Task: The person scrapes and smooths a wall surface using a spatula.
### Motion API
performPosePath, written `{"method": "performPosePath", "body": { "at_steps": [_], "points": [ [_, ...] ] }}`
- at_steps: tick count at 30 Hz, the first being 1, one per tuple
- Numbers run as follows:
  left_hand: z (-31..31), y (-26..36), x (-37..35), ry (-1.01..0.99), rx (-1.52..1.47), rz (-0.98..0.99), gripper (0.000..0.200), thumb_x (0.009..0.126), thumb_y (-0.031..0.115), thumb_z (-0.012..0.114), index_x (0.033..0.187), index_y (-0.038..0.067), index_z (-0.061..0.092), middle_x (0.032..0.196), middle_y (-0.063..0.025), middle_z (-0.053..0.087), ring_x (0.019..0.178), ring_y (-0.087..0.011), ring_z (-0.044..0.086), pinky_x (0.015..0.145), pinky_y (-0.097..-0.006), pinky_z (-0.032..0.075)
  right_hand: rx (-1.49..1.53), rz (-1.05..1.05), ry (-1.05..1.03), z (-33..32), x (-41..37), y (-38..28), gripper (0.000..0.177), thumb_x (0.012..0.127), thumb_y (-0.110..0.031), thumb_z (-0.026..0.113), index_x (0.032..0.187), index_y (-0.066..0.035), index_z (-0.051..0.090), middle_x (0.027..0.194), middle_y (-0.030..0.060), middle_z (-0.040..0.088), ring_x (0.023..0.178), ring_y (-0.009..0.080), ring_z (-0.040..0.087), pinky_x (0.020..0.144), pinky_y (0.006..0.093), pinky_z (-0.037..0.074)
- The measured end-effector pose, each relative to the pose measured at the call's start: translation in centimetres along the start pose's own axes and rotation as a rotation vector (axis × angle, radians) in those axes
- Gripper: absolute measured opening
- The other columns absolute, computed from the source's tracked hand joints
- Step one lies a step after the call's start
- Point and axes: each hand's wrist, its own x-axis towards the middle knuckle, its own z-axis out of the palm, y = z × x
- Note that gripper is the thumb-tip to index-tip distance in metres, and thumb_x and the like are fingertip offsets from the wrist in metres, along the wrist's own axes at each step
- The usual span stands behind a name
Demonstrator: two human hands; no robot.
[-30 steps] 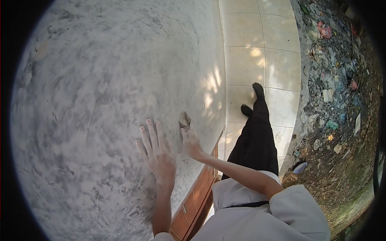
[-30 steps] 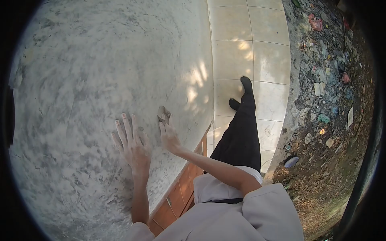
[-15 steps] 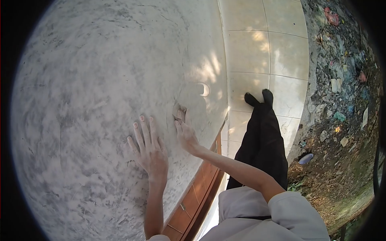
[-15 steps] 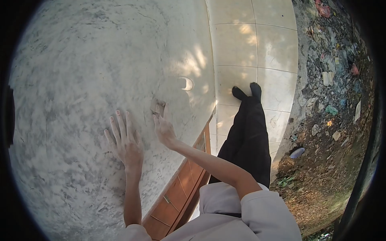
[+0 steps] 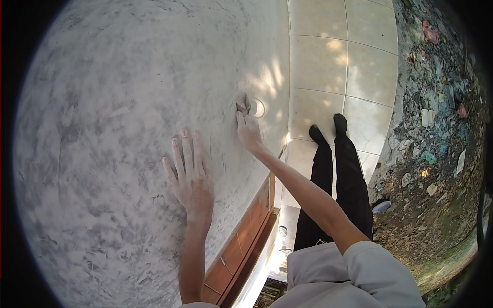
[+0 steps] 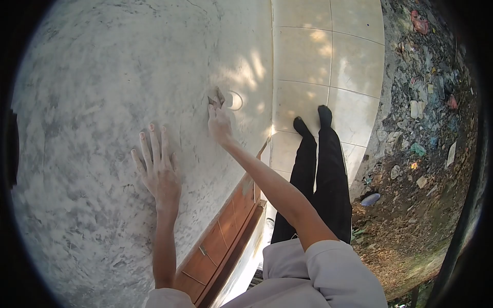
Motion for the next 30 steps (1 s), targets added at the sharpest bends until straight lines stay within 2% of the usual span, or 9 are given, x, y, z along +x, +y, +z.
{"method": "performPosePath", "body": {
  "at_steps": [3, 6, 9, 12, 15, 16, 21, 25, 30],
  "points": [
    [0.8, 0.3, 0.2, 0.048, -0.016, -0.014, 0.056, 0.091, 0.022, 0.052, 0.145, 0.020, 0.037, 0.151, 0.0001, 0.034, 0.138, -0.0184, 0.033, 0.116, -0.0442, 0.020, 0.048, 0.013, -0.018, 0.2, 0.9, 0.1, 0.045, 0.099, -0.031, 0.044, 0.104, 0.011, 0.060, 0.091, 0.0259, 0.063, 0.088, 0.0336, 0.059, 0.083, 0.0391, 0.043],
    [1.3, 0.4, 0.1, 0.064, -0.055, -0.020, 0.055, 0.091, 0.019, 0.052, 0.144, 0.019, 0.038, 0.151, -0.0003, 0.034, 0.138, -0.0185, 0.033, 0.116, -0.0434, 0.020, -0.019, -0.448, 0.140, 4.1, -7.5, 3.6, 0.041, 0.099, -0.020, 0.042, 0.129, 0.007, 0.050, 0.142, 0.0275, 0.037, 0.134, 0.0360, 0.036, 0.110, 0.0368, 0.028],
    [1.5, 0.2, 0.0, 0.050, -0.049, 0.002, 0.059, 0.089, 0.021, 0.054, 0.145, 0.018, 0.037, 0.152, -0.0014, 0.032, 0.140, -0.0225, 0.030, 0.116, -0.0456, 0.020, 0.031, -0.348, -0.119, 3.1, -8.8, 4.0, 0.045, 0.099, -0.015, 0.040, 0.139, 0.005, 0.037, 0.155, 0.0225, 0.012, 0.144, 0.0365, 0.012, 0.116, 0.0370, 0.014],
    [0.8, 0.2, -0.2, 0.078, -0.144, -0.020, 0.056, 0.089, 0.015, 0.054, 0.143, 0.016, 0.040, 0.150, -0.0017, 0.036, 0.137, -0.0192, 0.034, 0.115, -0.0412, 0.025, -0.011, 0.165, -0.239, -1.0, -2.4, -2.5, 0.045, 0.100, -0.026, 0.039, 0.127, 0.009, 0.048, 0.134, 0.0294, 0.045, 0.128, 0.0370, 0.043, 0.107, 0.0358, 0.031],
    [0.7, 0.2, -0.2, 0.116, -0.186, -0.010, 0.055, 0.089, 0.015, 0.053, 0.142, 0.013, 0.041, 0.149, -0.0027, 0.037, 0.137, -0.0201, 0.036, 0.114, -0.0400, 0.028, 0.081, -0.161, 0.116, 1.0, 0.7, -0.3, 0.046, 0.100, -0.030, 0.038, 0.120, 0.008, 0.053, 0.115, 0.0315, 0.056, 0.114, 0.0370, 0.054, 0.098, 0.0371, 0.038],
    [0.6, 0.1, -0.5, 0.095, -0.221, -0.009, 0.056, 0.088, 0.015, 0.054, 0.142, 0.012, 0.041, 0.150, -0.0039, 0.036, 0.138, -0.0221, 0.034, 0.114, -0.0418, 0.026, 0.069, -0.017, -0.124, 0.2, -2.6, -1.5, 0.043, 0.100, -0.028, 0.039, 0.122, 0.007, 0.052, 0.111, 0.0316, 0.058, 0.113, 0.0385, 0.054, 0.097, 0.0385, 0.038],
    [1.0, -0.3, -2.6, 0.033, -0.191, 0.014, 0.058, 0.087, 0.015, 0.055, 0.142, 0.011, 0.040, 0.150, -0.0062, 0.035, 0.138, -0.0247, 0.032, 0.115, -0.0430, 0.025, -0.048, -0.549, 0.202, 4.9, -12.2, 4.7, 0.039, 0.100, -0.024, 0.040, 0.118, 0.006, 0.055, 0.108, 0.0260, 0.062, 0.102, 0.0355, 0.059, 0.090, 0.0390, 0.042],
    [0.3, -0.5, -4.8, -0.023, -0.204, 0.007, 0.062, 0.086, 0.016, 0.057, 0.144, 0.011, 0.036, 0.151, -0.0067, 0.034, 0.139, -0.0252, 0.032, 0.114, -0.0426, 0.024, 0.134, -0.026, -0.056, 1.5, -4.0, 1.4, 0.040, 0.100, -0.026, 0.042, 0.112, 0.009, 0.058, 0.092, 0.0311, 0.061, 0.090, 0.0408, 0.059, 0.082, 0.0441, 0.043],
    [0.0, -0.7, -5.5, -0.045, -0.260, -0.004, 0.065, 0.085, 0.014, 0.058, 0.145, 0.011, 0.034, 0.151, -0.0070, 0.033, 0.139, -0.0252, 0.031, 0.114, -0.0423, 0.024, 0.051, -0.449, 0.037, 4.8, -12.3, 5.3, 0.036, 0.099, -0.021, 0.043, 0.117, 0.007, 0.057, 0.144, 0.0312, 0.031, 0.104, 0.0410, 0.058, 0.087, 0.0426, 0.044]
  ]
}}
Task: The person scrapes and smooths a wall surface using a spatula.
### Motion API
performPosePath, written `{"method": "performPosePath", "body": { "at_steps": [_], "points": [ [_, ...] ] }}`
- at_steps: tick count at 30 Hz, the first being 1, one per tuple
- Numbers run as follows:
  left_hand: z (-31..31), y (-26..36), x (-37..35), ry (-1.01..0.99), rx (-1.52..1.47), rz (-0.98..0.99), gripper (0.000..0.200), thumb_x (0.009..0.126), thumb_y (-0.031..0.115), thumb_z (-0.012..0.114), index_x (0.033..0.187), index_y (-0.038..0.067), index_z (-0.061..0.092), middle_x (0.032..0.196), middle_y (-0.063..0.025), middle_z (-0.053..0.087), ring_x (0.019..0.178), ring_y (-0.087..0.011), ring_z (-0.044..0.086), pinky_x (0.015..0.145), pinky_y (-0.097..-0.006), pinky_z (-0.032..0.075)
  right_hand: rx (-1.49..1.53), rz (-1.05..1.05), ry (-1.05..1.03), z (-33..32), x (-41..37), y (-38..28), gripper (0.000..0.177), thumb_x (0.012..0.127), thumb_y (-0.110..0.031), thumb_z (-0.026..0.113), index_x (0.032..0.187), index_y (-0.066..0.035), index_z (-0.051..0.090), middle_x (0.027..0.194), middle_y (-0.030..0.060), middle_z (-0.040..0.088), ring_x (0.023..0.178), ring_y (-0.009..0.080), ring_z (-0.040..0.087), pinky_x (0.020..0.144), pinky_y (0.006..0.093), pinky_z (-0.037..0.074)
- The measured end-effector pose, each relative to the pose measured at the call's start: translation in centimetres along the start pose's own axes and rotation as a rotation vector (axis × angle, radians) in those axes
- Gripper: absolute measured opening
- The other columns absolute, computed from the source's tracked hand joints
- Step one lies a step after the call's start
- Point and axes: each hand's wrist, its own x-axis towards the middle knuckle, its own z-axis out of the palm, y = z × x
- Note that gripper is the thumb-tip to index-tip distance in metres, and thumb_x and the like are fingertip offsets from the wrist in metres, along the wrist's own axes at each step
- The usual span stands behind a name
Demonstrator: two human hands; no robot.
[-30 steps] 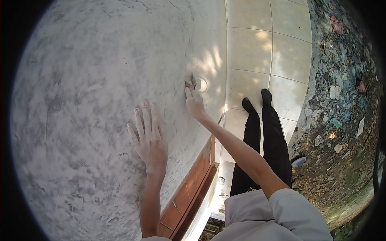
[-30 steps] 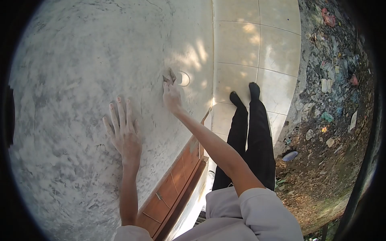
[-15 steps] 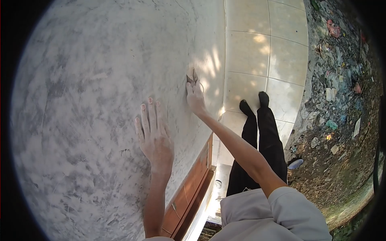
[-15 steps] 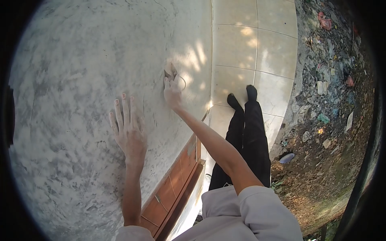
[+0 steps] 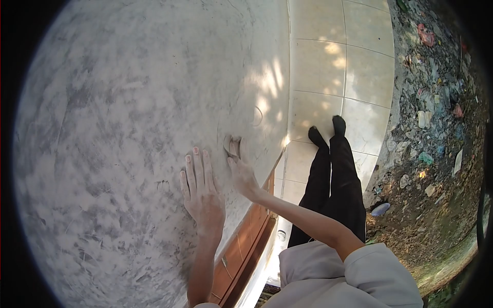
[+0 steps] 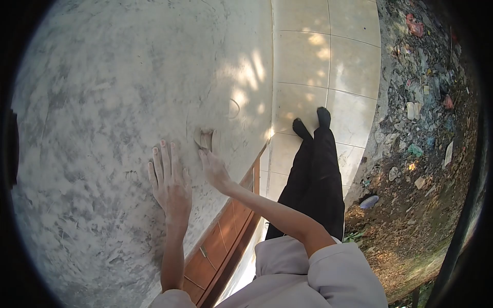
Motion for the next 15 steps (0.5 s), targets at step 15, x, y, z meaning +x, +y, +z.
{"method": "performPosePath", "body": {
  "at_steps": [15],
  "points": [
    [-2.3, -0.9, -2.9, 0.022, -0.101, 0.016, 0.064, 0.086, 0.013, 0.057, 0.145, 0.007, 0.033, 0.152, -0.0118, 0.030, 0.140, -0.0307, 0.028, 0.115, -0.0443, 0.023, 0.027, -0.014, -0.176, -1.2, -0.2, -3.1, 0.037, 0.098, -0.022, 0.046, 0.126, 0.002, 0.054, 0.143, 0.0299, 0.034, 0.121, 0.0415, 0.049, 0.096, 0.0372, 0.041]
  ]
}}
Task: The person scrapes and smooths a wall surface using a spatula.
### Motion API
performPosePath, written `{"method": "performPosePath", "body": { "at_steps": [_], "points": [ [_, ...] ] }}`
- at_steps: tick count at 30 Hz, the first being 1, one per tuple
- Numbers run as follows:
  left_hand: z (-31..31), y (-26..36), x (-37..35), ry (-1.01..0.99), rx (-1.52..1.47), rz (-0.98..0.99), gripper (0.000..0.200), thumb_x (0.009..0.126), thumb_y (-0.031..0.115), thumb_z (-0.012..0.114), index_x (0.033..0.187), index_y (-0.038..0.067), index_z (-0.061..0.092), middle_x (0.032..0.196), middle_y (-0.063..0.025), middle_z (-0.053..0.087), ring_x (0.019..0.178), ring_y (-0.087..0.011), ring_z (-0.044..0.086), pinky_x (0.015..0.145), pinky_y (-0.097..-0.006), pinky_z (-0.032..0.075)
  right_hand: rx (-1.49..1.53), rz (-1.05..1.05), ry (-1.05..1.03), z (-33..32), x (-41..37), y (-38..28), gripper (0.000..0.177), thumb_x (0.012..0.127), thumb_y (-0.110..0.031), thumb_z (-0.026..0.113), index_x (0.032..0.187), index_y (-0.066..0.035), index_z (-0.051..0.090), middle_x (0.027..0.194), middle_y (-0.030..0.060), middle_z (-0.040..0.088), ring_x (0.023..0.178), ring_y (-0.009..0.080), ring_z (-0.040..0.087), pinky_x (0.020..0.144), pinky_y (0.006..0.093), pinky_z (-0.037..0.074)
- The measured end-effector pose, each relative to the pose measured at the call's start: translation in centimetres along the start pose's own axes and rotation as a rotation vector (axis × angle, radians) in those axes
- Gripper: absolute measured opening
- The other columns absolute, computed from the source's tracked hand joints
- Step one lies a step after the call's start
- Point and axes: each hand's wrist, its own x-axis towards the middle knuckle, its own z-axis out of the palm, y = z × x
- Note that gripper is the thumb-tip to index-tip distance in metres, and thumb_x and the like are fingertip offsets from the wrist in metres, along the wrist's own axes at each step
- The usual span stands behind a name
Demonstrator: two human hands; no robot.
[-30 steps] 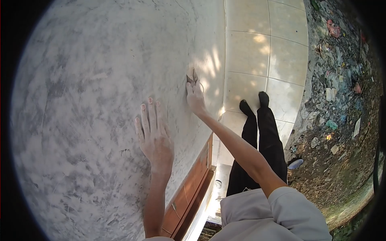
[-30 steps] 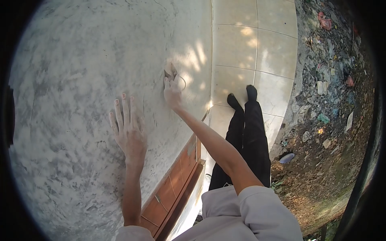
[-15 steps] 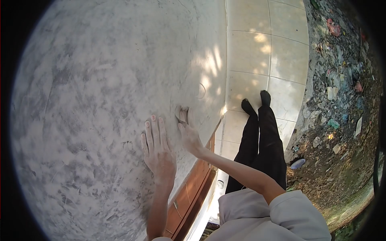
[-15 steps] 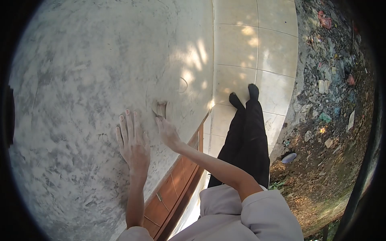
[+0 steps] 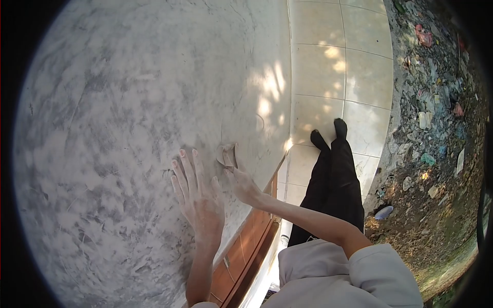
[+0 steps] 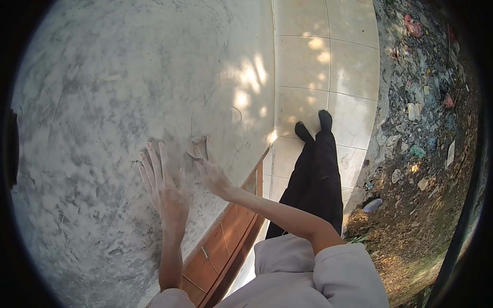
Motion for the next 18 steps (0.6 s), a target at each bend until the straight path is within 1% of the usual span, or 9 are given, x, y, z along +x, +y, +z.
{"method": "performPosePath", "body": {
  "at_steps": [2, 3, 5, 8, 10, 13, 15, 17, 18],
  "points": [
    [-0.3, -0.2, -0.6, 0.006, -0.009, 0.002, 0.064, 0.086, 0.013, 0.057, 0.145, 0.006, 0.033, 0.152, -0.0123, 0.030, 0.140, -0.0310, 0.027, 0.115, -0.0444, 0.023, 0.008, 0.070, -0.021, 0.5, -0.1, -0.6, 0.038, 0.099, -0.020, 0.045, 0.130, 0.000, 0.052, 0.150, 0.0308, 0.017, 0.127, 0.0427, 0.043, 0.099, 0.0369, 0.039],
    [-0.6, -0.8, -0.9, 0.007, -0.012, 0.001, 0.064, 0.086, 0.013, 0.057, 0.145, 0.006, 0.033, 0.152, -0.0126, 0.029, 0.140, -0.0311, 0.027, 0.115, -0.0444, 0.023, -0.051, -0.031, 0.076, 0.2, 2.2, -0.6, 0.037, 0.099, -0.022, 0.044, 0.126, 0.001, 0.054, 0.138, 0.0322, 0.038, 0.117, 0.0375, 0.053, 0.094, 0.0363, 0.042],
    [-0.9, -0.9, -0.7, 0.010, -0.017, -0.005, 0.064, 0.086, 0.013, 0.057, 0.145, 0.006, 0.033, 0.152, -0.0132, 0.029, 0.140, -0.0314, 0.027, 0.115, -0.0445, 0.023, 0.002, 0.273, -0.051, -3.0, 9.2, -2.1, 0.037, 0.100, -0.024, 0.042, 0.121, 0.002, 0.057, 0.115, 0.0302, 0.058, 0.104, 0.0313, 0.060, 0.089, 0.0349, 0.044],
    [-1.4, -0.7, 0.0, 0.030, -0.040, -0.017, 0.064, 0.086, 0.013, 0.057, 0.145, 0.005, 0.033, 0.152, -0.0140, 0.029, 0.140, -0.0318, 0.027, 0.115, -0.0446, 0.023, -0.051, 0.253, 0.016, -3.8, 12.9, -3.5, 0.037, 0.100, -0.025, 0.041, 0.117, 0.002, 0.059, 0.096, 0.0256, 0.065, 0.095, 0.0276, 0.060, 0.086, 0.0334, 0.044],
    [-2.0, -0.3, 0.0, 0.054, -0.056, -0.016, 0.064, 0.086, 0.013, 0.057, 0.145, 0.005, 0.033, 0.152, -0.0146, 0.029, 0.140, -0.0321, 0.026, 0.115, -0.0446, 0.023, 0.158, 0.092, 0.098, -0.7, 8.2, -3.3, 0.037, 0.100, -0.025, 0.041, 0.118, 0.003, 0.058, 0.102, 0.0258, 0.064, 0.098, 0.0282, 0.060, 0.088, 0.0331, 0.043],
    [-2.9, 0.3, 0.2, 0.071, -0.077, -0.016, 0.064, 0.087, 0.013, 0.057, 0.145, 0.004, 0.032, 0.152, -0.0154, 0.028, 0.140, -0.0325, 0.026, 0.115, -0.0447, 0.023, -0.206, -0.270, 0.280, 2.5, 1.8, -1.8, 0.039, 0.100, -0.026, 0.042, 0.119, 0.004, 0.057, 0.104, 0.0247, 0.064, 0.100, 0.0276, 0.060, 0.089, 0.0326, 0.042],
    [-3.5, 0.0, -0.1, 0.084, -0.091, -0.018, 0.064, 0.087, 0.014, 0.057, 0.145, 0.004, 0.032, 0.151, -0.0160, 0.028, 0.140, -0.0327, 0.026, 0.114, -0.0448, 0.023, -0.153, -0.224, 0.288, 2.6, 1.9, -2.1, 0.040, 0.100, -0.028, 0.042, 0.112, 0.006, 0.059, 0.098, 0.0230, 0.065, 0.092, 0.0273, 0.060, 0.085, 0.0339, 0.043],
    [-4.3, -0.6, -1.4, 0.091, -0.104, -0.030, 0.064, 0.087, 0.014, 0.057, 0.145, 0.003, 0.032, 0.151, -0.0166, 0.028, 0.140, -0.0330, 0.025, 0.114, -0.0448, 0.023, 0.010, 0.208, 0.127, -0.5, 7.3, -5.8, 0.042, 0.100, -0.031, 0.041, 0.101, 0.007, 0.060, 0.088, 0.0211, 0.065, 0.082, 0.0273, 0.059, 0.079, 0.0361, 0.044],
    [-4.6, -0.5, -1.3, 0.100, -0.109, -0.034, 0.064, 0.087, 0.014, 0.057, 0.145, 0.003, 0.032, 0.151, -0.0168, 0.028, 0.140, -0.0331, 0.025, 0.114, -0.0449, 0.023, 0.032, 0.180, 0.157, -1.5, 10.4, -5.9, 0.043, 0.100, -0.032, 0.041, 0.095, 0.007, 0.060, 0.084, 0.0207, 0.064, 0.079, 0.0271, 0.058, 0.077, 0.0369, 0.043]
  ]
}}
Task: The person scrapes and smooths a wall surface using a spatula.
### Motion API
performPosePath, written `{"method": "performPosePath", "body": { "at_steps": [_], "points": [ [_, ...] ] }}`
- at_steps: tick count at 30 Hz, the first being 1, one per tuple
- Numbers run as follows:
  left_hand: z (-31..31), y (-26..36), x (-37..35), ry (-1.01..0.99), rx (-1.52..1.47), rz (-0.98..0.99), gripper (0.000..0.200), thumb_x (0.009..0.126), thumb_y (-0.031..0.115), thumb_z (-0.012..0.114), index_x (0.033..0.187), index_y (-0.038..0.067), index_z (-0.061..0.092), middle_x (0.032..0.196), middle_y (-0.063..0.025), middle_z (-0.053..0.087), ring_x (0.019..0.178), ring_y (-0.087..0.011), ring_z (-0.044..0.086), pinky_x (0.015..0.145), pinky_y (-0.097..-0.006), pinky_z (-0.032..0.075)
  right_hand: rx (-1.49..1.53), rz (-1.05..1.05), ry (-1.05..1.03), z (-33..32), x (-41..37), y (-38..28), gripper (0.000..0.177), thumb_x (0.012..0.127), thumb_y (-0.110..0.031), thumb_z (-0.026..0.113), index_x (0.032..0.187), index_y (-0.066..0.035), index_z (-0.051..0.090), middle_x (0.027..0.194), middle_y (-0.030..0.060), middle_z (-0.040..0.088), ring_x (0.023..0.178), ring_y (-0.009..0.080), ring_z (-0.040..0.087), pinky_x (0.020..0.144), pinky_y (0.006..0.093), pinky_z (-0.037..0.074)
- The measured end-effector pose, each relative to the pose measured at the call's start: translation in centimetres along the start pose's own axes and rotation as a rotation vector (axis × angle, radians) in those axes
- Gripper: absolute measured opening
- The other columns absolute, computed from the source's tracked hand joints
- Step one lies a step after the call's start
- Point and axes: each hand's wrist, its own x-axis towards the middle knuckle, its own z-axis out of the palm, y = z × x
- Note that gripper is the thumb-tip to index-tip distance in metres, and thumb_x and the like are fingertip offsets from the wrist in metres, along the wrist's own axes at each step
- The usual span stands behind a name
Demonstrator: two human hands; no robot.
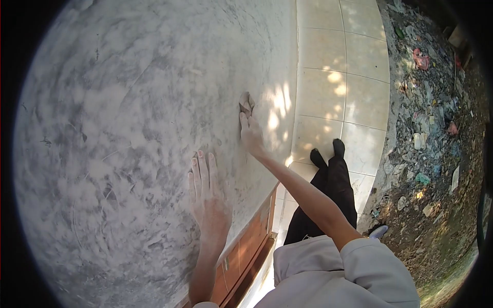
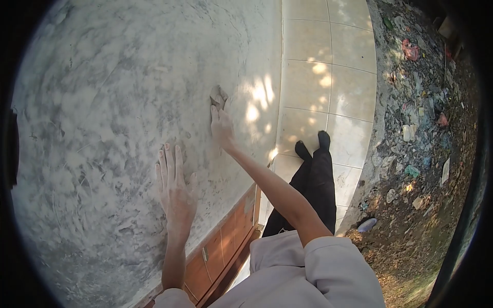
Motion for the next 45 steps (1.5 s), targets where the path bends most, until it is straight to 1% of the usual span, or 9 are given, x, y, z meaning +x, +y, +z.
{"method": "performPosePath", "body": {
  "at_steps": [5, 7, 11, 16, 22, 31, 33, 37, 45],
  "points": [
    [-1.1, -2.7, -2.1, -0.272, -0.020, -0.178, 0.061, 0.088, 0.014, 0.056, 0.144, 0.003, 0.033, 0.151, -0.0165, 0.030, 0.140, -0.0328, 0.026, 0.114, -0.0439, 0.023, -0.034, -0.072, -0.008, 1.1, -4.8, -0.1, 0.044, 0.100, -0.032, 0.041, 0.103, 0.008, 0.060, 0.092, 0.0225, 0.065, 0.087, 0.0296, 0.060, 0.081, 0.0372, 0.043],
    [-1.4, -3.1, -2.7, -0.471, -0.038, -0.290, 0.060, 0.088, 0.013, 0.056, 0.143, 0.002, 0.034, 0.150, -0.0161, 0.031, 0.139, -0.0325, 0.027, 0.114, -0.0433, 0.024, -0.193, -0.535, 0.181, 3.8, -10.4, 5.0, 0.044, 0.101, -0.030, 0.040, 0.116, 0.007, 0.057, 0.104, 0.0231, 0.064, 0.098, 0.0307, 0.060, 0.087, 0.0363, 0.042],
    [-2.4, -3.4, -3.7, -0.770, -0.061, -0.447, 0.058, 0.089, 0.013, 0.055, 0.142, 0.002, 0.035, 0.149, -0.0155, 0.033, 0.139, -0.0320, 0.027, 0.115, -0.0423, 0.024, -0.083, -0.269, 0.019, 2.6, -9.9, 2.7, 0.037, 0.099, -0.026, 0.045, 0.120, 0.002, 0.057, 0.108, 0.0277, 0.062, 0.104, 0.0402, 0.059, 0.084, 0.0382, 0.046],
    [-3.0, -1.7, 0.6, 0.237, 0.214, -0.005, 0.056, 0.090, 0.014, 0.053, 0.142, 0.004, 0.036, 0.149, -0.0110, 0.035, 0.139, -0.0259, 0.030, 0.115, -0.0387, 0.026, 0.009, -0.100, 0.003, 1.5, -3.2, -2.0, 0.039, 0.099, -0.027, 0.043, 0.119, 0.004, 0.057, 0.109, 0.0290, 0.061, 0.104, 0.0406, 0.058, 0.089, 0.0388, 0.044],
    [-1.9, -2.7, 0.9, 0.227, 0.160, -0.032, 0.059, 0.088, 0.013, 0.054, 0.143, 0.005, 0.035, 0.150, -0.0089, 0.033, 0.139, -0.0231, 0.030, 0.115, -0.0380, 0.026, -0.099, -0.555, 0.139, 4.0, -14.7, 2.8, 0.039, 0.100, -0.025, 0.040, 0.117, 0.006, 0.057, 0.114, 0.0280, 0.059, 0.105, 0.0393, 0.057, 0.093, 0.0409, 0.041],
    [-2.9, -2.9, -0.9, 0.243, 0.099, 0.006, 0.056, 0.087, 0.010, 0.052, 0.141, 0.003, 0.038, 0.147, -0.0118, 0.037, 0.136, -0.0262, 0.033, 0.114, -0.0393, 0.027, -0.027, -0.147, -0.127, 2.3, -10.1, -1.4, 0.040, 0.100, -0.028, 0.041, 0.121, 0.002, 0.056, 0.109, 0.0275, 0.061, 0.097, 0.0374, 0.060, 0.085, 0.0406, 0.044],
    [-2.5, -3.2, -1.2, 0.229, 0.110, 0.006, 0.056, 0.086, 0.010, 0.052, 0.140, 0.003, 0.039, 0.147, -0.0118, 0.037, 0.136, -0.0262, 0.033, 0.114, -0.0394, 0.027, -0.256, -0.673, 0.120, 3.7, -15.8, 1.7, 0.040, 0.100, -0.028, 0.039, 0.125, 0.000, 0.054, 0.108, 0.0275, 0.062, 0.098, 0.0391, 0.059, 0.088, 0.0409, 0.043],
    [-2.3, -3.6, -2.7, 0.207, 0.143, 0.009, 0.059, 0.084, 0.009, 0.052, 0.141, 0.003, 0.038, 0.148, -0.0104, 0.036, 0.137, -0.0248, 0.033, 0.113, -0.0380, 0.028, 0.002, -0.175, -0.111, 2.9, -13.1, 3.4, 0.043, 0.101, -0.029, 0.036, 0.123, 0.003, 0.054, 0.105, 0.0287, 0.062, 0.095, 0.0399, 0.059, 0.086, 0.0419, 0.043],
    [-1.9, -4.0, -4.8, 0.202, 0.170, 0.009, 0.067, 0.079, 0.006, 0.051, 0.144, 0.004, 0.034, 0.151, -0.0060, 0.033, 0.138, -0.0207, 0.033, 0.112, -0.0337, 0.031, -0.018, -0.287, -0.066, 4.1, -19.8, 4.6, 0.043, 0.101, -0.026, 0.037, 0.125, 0.005, 0.053, 0.119, 0.0280, 0.056, 0.113, 0.0384, 0.052, 0.095, 0.0392, 0.039]
  ]
}}
